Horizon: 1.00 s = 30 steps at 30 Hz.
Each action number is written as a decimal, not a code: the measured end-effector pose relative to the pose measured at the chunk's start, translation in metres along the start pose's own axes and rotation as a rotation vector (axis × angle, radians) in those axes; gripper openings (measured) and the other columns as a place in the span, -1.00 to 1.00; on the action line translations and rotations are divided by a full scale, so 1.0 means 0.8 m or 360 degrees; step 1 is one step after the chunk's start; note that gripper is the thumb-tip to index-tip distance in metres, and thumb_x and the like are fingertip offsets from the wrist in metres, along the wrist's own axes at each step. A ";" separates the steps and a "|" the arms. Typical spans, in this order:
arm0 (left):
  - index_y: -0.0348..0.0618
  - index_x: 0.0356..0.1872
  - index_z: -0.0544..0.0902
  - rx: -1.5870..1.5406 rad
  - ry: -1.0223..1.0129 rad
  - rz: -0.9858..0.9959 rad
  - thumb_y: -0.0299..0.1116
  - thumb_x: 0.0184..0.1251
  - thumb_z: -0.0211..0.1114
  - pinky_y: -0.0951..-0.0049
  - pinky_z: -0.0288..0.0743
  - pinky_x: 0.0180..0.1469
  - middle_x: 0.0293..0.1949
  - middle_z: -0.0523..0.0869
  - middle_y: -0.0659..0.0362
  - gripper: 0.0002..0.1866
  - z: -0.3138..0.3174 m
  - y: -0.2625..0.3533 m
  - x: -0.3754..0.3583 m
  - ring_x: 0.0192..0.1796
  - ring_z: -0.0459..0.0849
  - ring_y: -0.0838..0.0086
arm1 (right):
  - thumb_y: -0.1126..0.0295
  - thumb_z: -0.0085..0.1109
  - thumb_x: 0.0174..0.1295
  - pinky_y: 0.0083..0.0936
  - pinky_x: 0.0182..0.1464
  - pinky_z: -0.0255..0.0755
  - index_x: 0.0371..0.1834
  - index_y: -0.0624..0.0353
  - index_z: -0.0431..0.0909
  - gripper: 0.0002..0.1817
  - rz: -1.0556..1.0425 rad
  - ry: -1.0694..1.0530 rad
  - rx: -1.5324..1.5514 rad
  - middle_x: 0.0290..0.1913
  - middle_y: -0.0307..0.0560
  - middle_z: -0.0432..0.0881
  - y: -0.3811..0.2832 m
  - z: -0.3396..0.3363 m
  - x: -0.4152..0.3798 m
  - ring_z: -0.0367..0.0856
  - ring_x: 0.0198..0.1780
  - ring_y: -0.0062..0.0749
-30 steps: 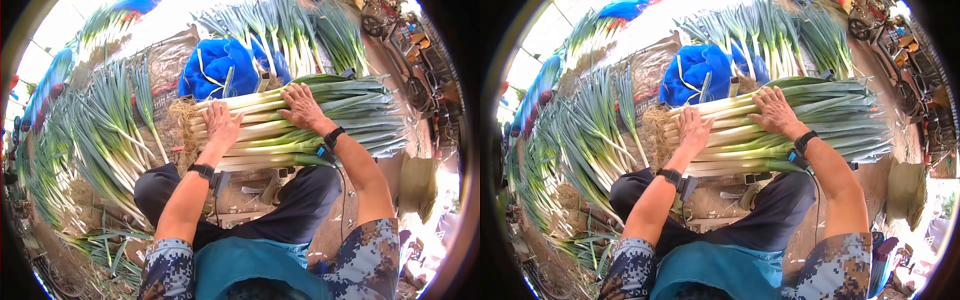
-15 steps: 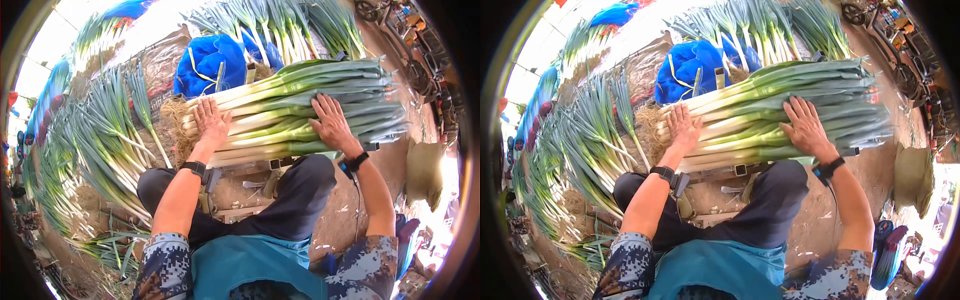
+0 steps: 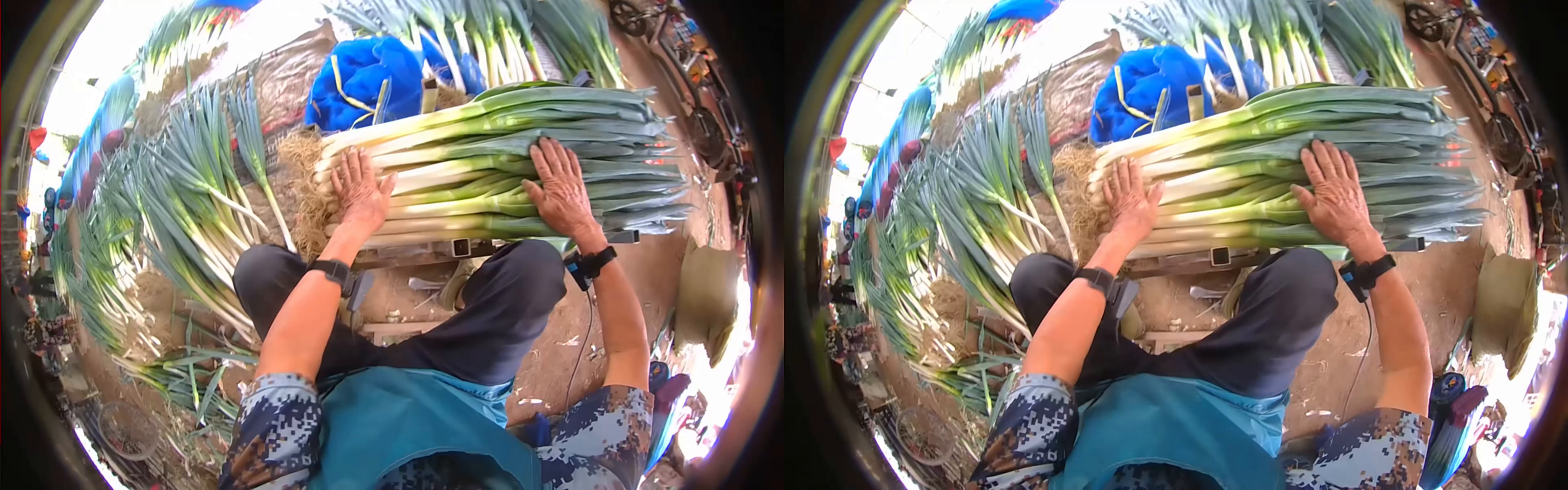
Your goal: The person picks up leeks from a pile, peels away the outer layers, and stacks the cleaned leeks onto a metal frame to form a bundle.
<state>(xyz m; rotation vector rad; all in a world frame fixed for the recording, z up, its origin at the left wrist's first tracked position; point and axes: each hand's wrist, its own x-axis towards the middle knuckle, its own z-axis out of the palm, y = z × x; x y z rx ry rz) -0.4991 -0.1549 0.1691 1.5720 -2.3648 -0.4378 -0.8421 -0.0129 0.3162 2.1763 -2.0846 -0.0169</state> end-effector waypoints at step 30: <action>-0.05 -0.50 0.79 0.0326 -0.0879 -0.0595 -0.20 -0.01 0.38 0.04 0.61 -0.27 -0.46 0.77 -0.02 -0.82 0.022 -0.191 -0.984 -0.35 0.78 0.09 | 0.31 0.38 0.22 -0.22 -0.05 0.59 -0.09 0.27 0.76 -0.71 -0.0786 -0.0224 0.1337 -0.19 0.20 0.78 -0.437 -0.068 0.067 0.78 -0.13 -0.01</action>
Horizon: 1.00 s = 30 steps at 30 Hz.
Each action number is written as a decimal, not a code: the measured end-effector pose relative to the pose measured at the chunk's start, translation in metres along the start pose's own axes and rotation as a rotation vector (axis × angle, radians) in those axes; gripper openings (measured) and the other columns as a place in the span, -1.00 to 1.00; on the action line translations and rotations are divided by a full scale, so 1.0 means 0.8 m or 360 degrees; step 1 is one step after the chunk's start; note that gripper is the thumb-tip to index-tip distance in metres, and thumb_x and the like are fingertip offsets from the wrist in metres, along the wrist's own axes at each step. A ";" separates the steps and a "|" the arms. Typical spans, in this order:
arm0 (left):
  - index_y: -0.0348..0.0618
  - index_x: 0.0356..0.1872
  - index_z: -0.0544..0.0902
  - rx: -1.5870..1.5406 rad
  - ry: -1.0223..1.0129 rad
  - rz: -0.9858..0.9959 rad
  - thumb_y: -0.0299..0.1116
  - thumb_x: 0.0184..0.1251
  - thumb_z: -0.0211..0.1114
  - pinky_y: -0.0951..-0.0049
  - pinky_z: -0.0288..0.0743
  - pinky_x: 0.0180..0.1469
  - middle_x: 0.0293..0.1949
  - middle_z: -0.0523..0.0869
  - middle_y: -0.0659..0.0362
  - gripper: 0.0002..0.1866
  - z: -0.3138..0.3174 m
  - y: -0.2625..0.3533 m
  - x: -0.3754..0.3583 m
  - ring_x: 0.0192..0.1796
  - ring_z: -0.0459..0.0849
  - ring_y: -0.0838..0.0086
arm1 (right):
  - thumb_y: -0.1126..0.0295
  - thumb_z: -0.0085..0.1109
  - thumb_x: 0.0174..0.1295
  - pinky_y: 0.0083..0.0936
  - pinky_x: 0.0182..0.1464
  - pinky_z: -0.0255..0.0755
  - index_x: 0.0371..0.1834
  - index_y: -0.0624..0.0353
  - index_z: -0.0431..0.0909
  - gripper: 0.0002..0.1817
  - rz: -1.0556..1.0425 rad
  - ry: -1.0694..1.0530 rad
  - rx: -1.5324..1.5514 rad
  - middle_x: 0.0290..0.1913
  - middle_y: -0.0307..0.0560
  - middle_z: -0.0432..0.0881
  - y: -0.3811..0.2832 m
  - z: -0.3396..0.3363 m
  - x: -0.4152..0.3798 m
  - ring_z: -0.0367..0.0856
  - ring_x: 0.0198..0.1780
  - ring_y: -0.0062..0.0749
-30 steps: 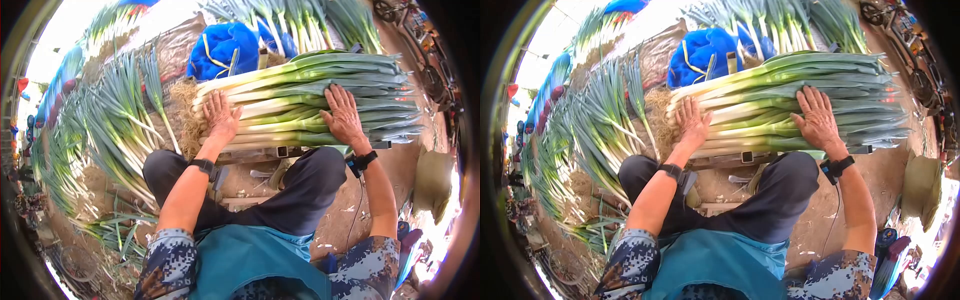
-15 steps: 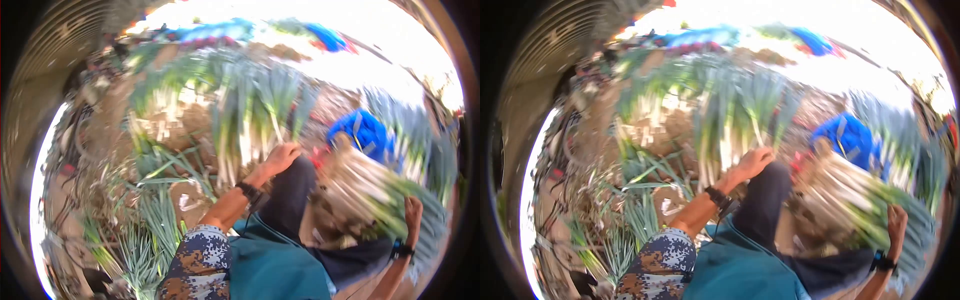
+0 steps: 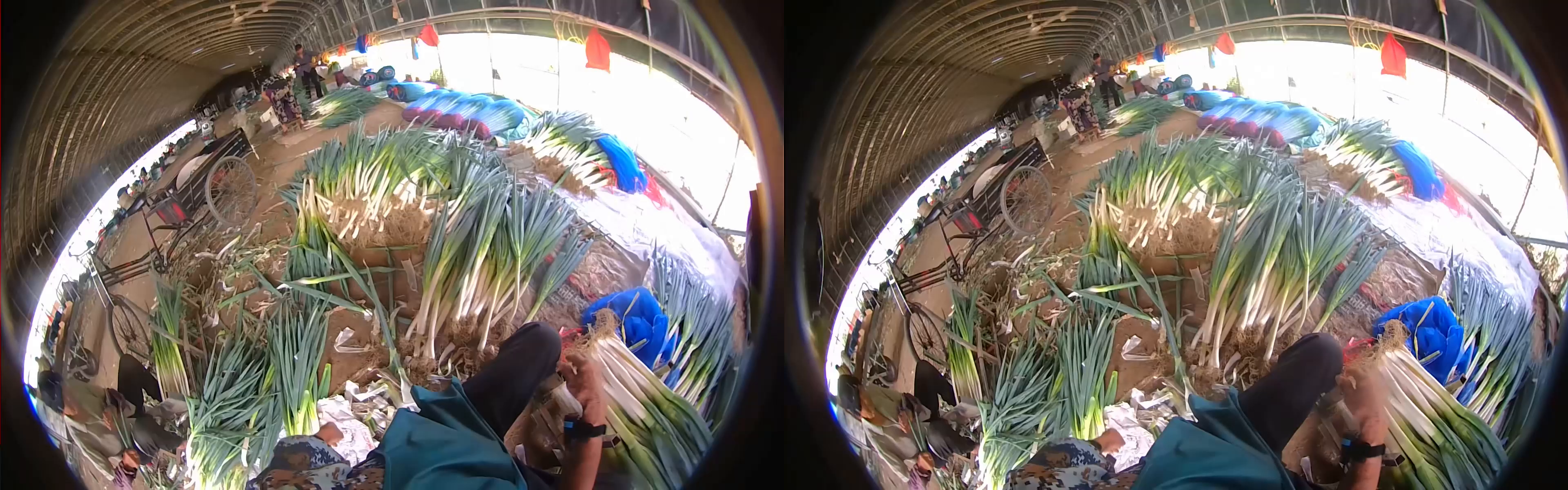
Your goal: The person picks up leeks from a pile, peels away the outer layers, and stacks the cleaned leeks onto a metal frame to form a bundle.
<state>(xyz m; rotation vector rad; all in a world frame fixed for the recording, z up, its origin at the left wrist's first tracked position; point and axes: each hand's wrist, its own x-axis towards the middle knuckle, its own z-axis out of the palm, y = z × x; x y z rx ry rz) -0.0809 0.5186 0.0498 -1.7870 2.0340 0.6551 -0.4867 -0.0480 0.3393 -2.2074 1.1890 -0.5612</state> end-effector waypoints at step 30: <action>-0.28 -0.27 0.73 -0.1379 0.0960 -0.1500 -0.28 0.29 0.22 0.00 0.59 -0.01 -0.16 0.77 -0.23 -0.74 -0.193 -0.116 0.467 -0.07 0.72 -0.18 | 0.46 0.31 0.24 -0.18 -0.10 0.56 -0.15 0.25 0.68 -0.84 0.0593 -0.0291 -0.0182 -0.25 0.19 0.70 0.043 0.062 -0.102 0.71 -0.17 0.13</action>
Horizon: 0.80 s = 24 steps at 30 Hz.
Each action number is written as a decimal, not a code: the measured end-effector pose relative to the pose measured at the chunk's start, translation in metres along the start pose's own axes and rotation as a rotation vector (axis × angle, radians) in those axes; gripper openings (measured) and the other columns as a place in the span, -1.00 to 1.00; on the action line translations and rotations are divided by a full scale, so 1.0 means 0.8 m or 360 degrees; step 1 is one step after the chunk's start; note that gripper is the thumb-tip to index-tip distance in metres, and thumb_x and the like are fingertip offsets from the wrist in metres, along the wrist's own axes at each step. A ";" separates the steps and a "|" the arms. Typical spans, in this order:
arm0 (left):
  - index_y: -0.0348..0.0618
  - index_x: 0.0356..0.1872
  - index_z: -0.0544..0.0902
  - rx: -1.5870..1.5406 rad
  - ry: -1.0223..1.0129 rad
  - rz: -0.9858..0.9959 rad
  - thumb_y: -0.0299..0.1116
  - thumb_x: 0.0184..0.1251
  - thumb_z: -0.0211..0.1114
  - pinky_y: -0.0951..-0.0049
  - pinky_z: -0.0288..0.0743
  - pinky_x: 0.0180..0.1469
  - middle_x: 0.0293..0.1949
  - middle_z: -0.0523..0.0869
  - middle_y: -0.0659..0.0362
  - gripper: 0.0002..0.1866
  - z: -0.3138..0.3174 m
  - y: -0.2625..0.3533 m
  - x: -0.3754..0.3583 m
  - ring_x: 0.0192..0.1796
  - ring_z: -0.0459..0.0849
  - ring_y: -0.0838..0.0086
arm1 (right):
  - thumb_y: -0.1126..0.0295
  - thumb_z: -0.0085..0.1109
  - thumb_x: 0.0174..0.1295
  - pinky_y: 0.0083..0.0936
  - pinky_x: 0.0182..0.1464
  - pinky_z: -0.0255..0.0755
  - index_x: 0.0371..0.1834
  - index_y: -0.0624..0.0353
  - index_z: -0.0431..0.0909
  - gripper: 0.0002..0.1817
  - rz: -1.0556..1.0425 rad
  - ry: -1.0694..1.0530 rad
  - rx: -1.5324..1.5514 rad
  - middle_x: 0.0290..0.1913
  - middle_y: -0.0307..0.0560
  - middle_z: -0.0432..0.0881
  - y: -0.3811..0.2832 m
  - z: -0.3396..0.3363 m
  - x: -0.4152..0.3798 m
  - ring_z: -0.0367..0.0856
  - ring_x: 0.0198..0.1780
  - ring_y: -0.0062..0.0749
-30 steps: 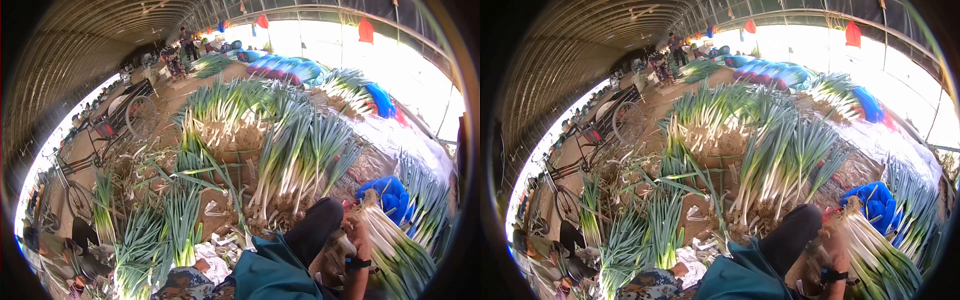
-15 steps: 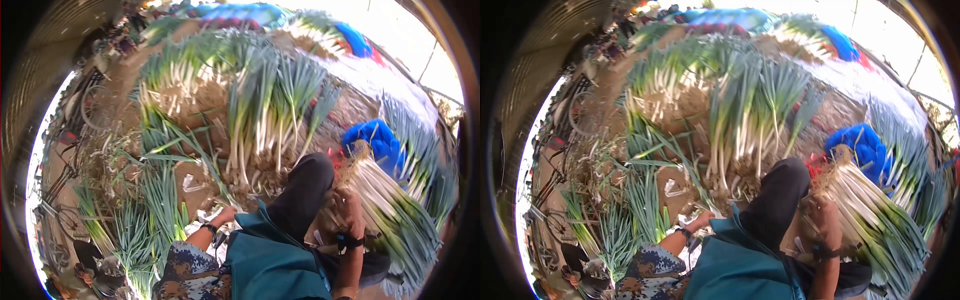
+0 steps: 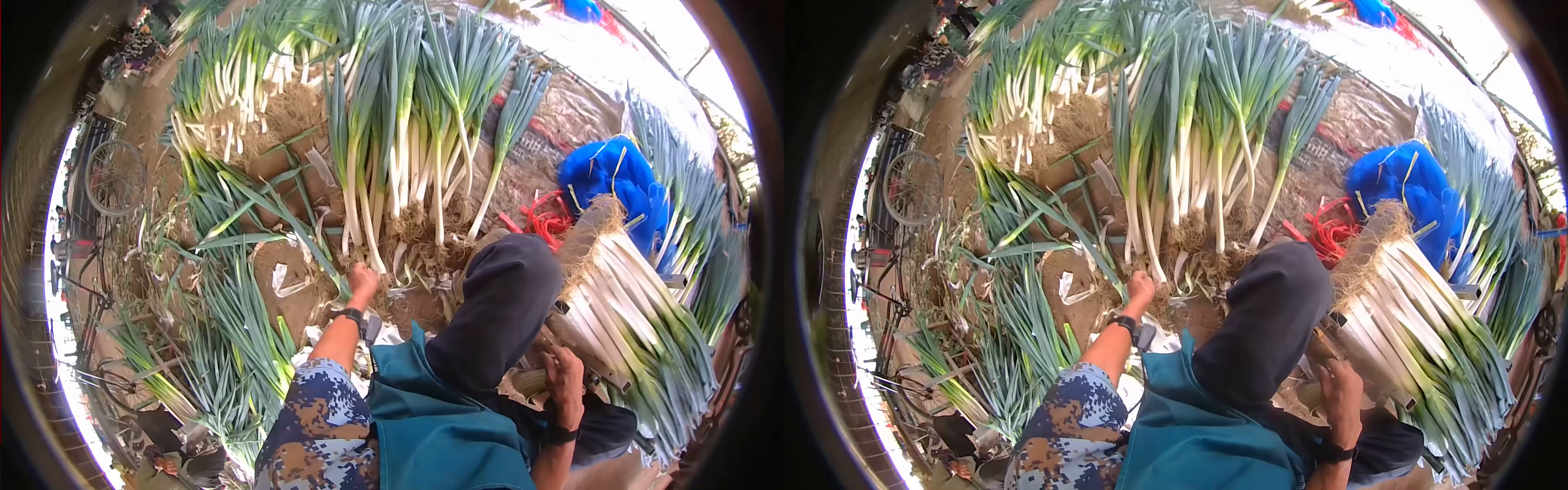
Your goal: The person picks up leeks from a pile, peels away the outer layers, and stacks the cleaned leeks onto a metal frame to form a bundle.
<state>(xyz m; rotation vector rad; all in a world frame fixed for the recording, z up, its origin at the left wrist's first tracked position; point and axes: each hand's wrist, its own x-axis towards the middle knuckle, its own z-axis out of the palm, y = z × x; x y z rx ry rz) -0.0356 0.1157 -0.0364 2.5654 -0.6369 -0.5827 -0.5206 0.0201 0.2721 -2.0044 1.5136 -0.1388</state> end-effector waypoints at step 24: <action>-0.24 0.00 0.49 -0.2604 -0.1089 -0.0485 -0.42 0.47 0.24 0.38 0.59 -0.26 -0.35 0.63 0.20 -0.80 -0.174 0.126 -0.033 -0.45 0.61 0.53 | 0.49 0.29 0.24 -0.28 -0.11 0.57 -0.08 0.24 0.71 -0.80 -0.0052 -0.0027 0.0065 -0.25 0.14 0.74 0.071 0.029 0.015 0.73 -0.24 -0.04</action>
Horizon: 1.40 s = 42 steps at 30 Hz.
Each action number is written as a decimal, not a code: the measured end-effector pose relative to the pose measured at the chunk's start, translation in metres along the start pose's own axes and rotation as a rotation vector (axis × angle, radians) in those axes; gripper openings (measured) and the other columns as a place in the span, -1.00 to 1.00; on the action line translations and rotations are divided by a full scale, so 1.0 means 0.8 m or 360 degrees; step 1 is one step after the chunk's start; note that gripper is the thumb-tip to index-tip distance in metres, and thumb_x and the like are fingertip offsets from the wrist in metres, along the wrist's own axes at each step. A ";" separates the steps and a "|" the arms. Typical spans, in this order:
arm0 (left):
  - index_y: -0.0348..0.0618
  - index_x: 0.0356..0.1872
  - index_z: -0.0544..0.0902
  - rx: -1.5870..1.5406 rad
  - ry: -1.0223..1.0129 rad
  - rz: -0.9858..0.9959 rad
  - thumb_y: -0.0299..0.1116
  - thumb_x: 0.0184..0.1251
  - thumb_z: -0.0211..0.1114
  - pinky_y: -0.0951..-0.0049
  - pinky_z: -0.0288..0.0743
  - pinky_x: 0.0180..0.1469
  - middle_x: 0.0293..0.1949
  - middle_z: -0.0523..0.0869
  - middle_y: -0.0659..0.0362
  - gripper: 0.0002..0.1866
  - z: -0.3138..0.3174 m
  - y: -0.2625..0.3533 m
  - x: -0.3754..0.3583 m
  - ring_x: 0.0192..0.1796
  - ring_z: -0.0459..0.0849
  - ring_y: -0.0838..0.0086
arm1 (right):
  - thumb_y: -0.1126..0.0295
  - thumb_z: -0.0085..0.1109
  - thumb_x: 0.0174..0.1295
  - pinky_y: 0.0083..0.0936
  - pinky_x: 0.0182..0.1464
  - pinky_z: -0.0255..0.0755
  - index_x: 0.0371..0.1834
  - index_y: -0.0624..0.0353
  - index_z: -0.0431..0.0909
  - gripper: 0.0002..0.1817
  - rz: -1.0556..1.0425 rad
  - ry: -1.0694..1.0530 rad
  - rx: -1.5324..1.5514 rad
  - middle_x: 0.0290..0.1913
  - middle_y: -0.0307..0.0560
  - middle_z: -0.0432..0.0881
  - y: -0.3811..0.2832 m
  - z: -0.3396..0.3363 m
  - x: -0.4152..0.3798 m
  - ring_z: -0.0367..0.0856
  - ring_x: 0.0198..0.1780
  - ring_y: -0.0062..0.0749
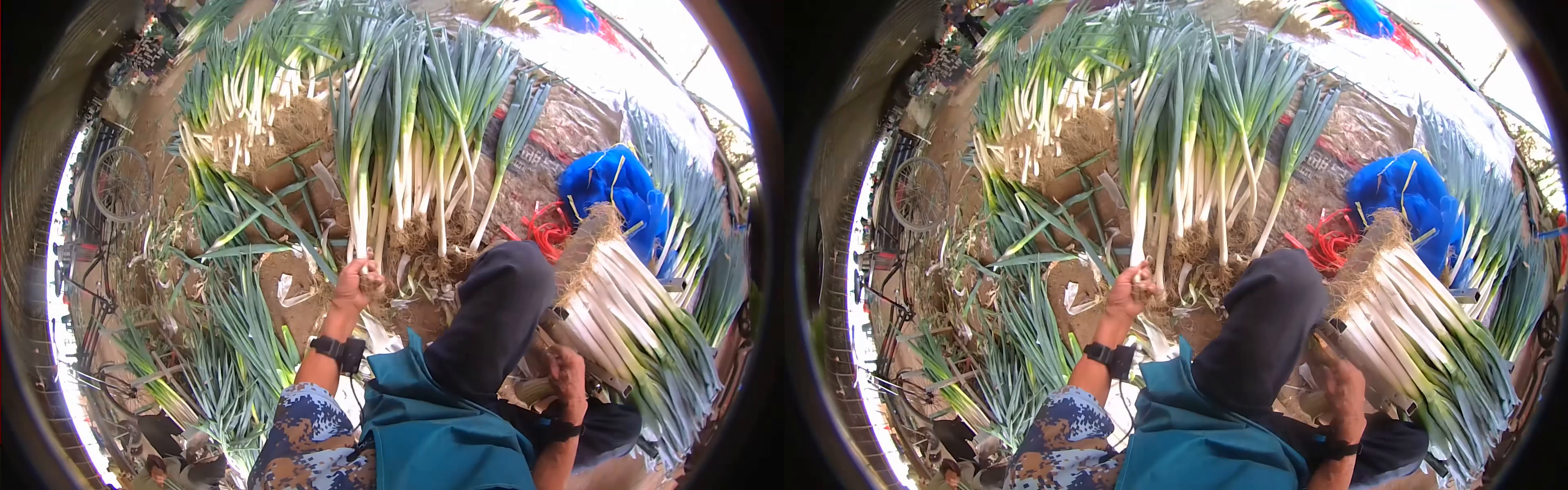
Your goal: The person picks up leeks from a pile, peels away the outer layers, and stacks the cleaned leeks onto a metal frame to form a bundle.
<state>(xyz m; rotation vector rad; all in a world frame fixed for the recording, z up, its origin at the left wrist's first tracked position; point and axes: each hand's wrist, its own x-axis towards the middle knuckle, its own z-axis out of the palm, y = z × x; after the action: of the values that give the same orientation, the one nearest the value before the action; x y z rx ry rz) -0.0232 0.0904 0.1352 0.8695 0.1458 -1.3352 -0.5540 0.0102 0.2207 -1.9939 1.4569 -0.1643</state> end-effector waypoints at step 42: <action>-0.18 0.12 0.71 0.2290 0.0133 0.1704 -0.27 0.46 0.35 0.11 0.62 -0.25 -0.19 0.75 -0.11 -0.68 0.138 -0.027 -0.315 -0.20 0.76 -0.05 | 0.16 0.09 0.55 -0.19 -0.17 0.54 0.10 0.17 0.42 -0.69 -0.0585 -0.0532 0.2961 -0.16 0.07 0.63 -0.473 -0.121 0.223 0.58 -0.28 -0.23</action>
<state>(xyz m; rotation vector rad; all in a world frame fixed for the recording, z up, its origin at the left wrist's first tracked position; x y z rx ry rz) -0.1527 0.2195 0.3415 1.7959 -1.2041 -0.1841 -0.2267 -0.1266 0.4633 -0.5696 0.2143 -0.8813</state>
